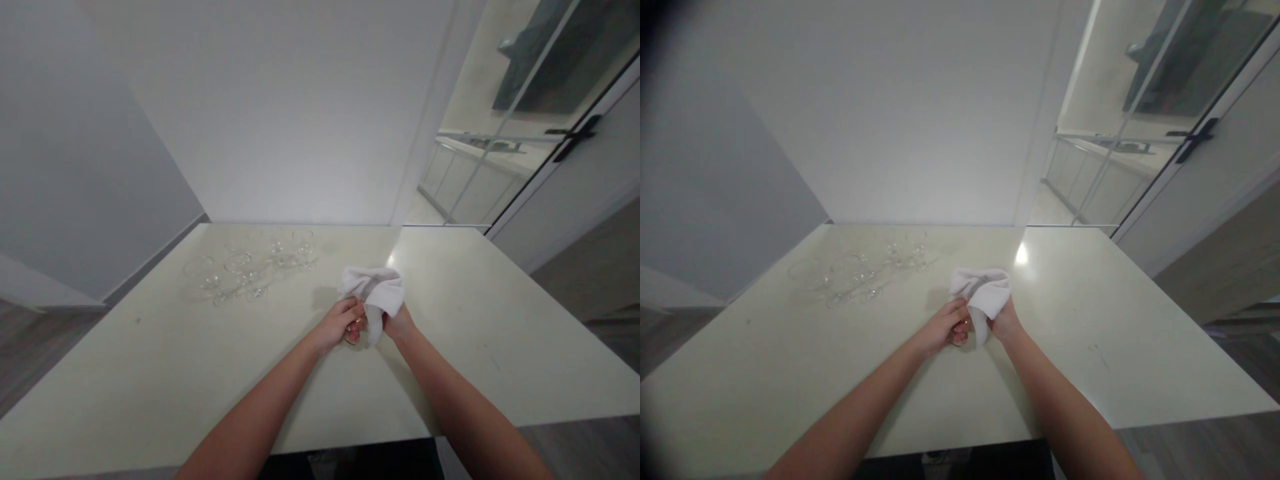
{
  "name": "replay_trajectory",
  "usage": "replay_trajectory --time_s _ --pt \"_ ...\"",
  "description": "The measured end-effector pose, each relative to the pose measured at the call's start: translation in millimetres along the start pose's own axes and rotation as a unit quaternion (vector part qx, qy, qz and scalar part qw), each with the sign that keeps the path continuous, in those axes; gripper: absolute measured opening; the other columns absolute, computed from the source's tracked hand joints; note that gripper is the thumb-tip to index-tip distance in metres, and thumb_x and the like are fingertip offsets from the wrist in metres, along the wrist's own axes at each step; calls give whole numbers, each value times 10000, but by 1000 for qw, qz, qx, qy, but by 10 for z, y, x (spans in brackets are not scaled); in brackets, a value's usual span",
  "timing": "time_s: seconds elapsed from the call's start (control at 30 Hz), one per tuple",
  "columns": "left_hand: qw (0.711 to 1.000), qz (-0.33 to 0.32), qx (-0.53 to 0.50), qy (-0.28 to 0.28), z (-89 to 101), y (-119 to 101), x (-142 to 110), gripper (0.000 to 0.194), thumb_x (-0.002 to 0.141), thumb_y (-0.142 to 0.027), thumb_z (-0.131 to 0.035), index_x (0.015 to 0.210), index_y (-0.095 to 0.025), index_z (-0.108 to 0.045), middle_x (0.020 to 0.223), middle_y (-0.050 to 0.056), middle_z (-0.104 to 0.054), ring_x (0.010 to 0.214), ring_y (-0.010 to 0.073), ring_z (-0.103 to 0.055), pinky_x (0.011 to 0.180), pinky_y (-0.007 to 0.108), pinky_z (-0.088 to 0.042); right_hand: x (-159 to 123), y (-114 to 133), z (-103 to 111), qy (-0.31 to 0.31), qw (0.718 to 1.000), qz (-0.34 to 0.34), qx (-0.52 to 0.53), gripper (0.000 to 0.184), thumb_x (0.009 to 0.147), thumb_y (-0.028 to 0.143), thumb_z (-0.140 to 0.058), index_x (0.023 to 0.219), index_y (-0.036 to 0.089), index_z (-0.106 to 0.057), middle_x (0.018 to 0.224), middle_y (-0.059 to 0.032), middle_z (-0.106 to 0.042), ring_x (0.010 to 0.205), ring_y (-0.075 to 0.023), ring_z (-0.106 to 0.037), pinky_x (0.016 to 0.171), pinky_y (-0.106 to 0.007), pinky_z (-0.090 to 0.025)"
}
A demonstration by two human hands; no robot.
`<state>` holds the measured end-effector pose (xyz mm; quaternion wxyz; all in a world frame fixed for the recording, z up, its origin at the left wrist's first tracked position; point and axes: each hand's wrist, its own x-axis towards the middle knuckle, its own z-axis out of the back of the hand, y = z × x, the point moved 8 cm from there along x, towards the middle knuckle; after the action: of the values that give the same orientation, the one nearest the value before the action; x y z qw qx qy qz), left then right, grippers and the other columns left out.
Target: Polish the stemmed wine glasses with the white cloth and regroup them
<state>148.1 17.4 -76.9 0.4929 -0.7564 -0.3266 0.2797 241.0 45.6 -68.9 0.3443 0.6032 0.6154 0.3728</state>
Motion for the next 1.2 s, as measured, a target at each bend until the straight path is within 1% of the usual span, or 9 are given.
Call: replay_trajectory --time_s 0.2,0.33,0.4,0.57,0.7,0.87,1.0,1.1,1.2 --pt "985 -47 133 -96 137 -50 21 389 855 -538 -470 767 -160 -492 531 -33 -487 391 82 -418 418 196 -352 4 61 -25 -65 996 52 25 194 646 333 -716 708 186 -605 606 2 -643 501 -142 -558 465 -269 -492" --pt "915 -130 339 -175 186 -263 -59 250 795 -401 -560 820 -152 -567 646 3 -568 556 120 -493 517 215 -362 5 114 -26 -83 989 118 -24 190 667 258 -699 826 177 -634 771 -11 -691 644 -146 -612 605 -272 -523" --pt "901 -136 363 -195 208 -288 -75 226 730 -344 -607 861 -161 -579 657 -3 -562 589 131 -486 536 223 -368 9 120 -38 -72 987 130 -59 218 683 259 -686 879 178 -638 838 -20 -700 702 -151 -623 659 -276 -525" --pt "985 -27 146 -92 151 -15 0 270 751 -440 -557 739 -177 -495 499 -51 -415 414 87 -365 405 194 -297 -9 212 -89 -37 981 143 -125 336 666 289 -710 980 189 -639 959 -47 -699 819 -178 -635 762 -308 -521" --pt "999 52 3 -17 62 83 -45 452 757 -615 -536 681 -195 -389 441 -104 -238 351 48 -203 348 155 -184 -22 174 -109 -10 989 98 -111 311 649 322 -725 926 203 -647 910 -50 -706 832 -205 -635 749 -343 -531" --pt "998 55 -2 -22 105 11 -47 438 792 -585 -540 688 -189 -385 449 -111 -235 351 38 -173 346 145 -150 21 86 -36 -25 989 89 -117 212 648 289 -713 830 203 -649 868 -44 -702 846 -203 -630 773 -345 -526" --pt "996 6 77 -50 213 -92 -6 447 833 -612 -466 732 -178 -431 460 -98 -295 349 52 -267 376 165 -223 56 227 -12 -38 974 169 -146 201 691 204 -633 888 211 -671 925 -21 -698 890 -172 -624 876 -325 -486" --pt "965 -40 230 -117 395 -254 -39 410 859 -577 -445 860 -171 -506 470 -77 -383 377 86 -366 428 194 -285 46 350 -46 -22 959 208 -192 271 679 139 -575 915 203 -693 926 -18 -703 899 -171 -623 881 -311 -476" --pt "859 -80 470 -185 520 -482 -126 291 840 -465 -528 881 -181 -571 559 -20 -525 508 138 -507 504 224 -308 30 361 -89 11 952 197 -236 270 640 125 -596 884 183 -698 886 -24 -706 843 -184 -623 832 -318 -493"
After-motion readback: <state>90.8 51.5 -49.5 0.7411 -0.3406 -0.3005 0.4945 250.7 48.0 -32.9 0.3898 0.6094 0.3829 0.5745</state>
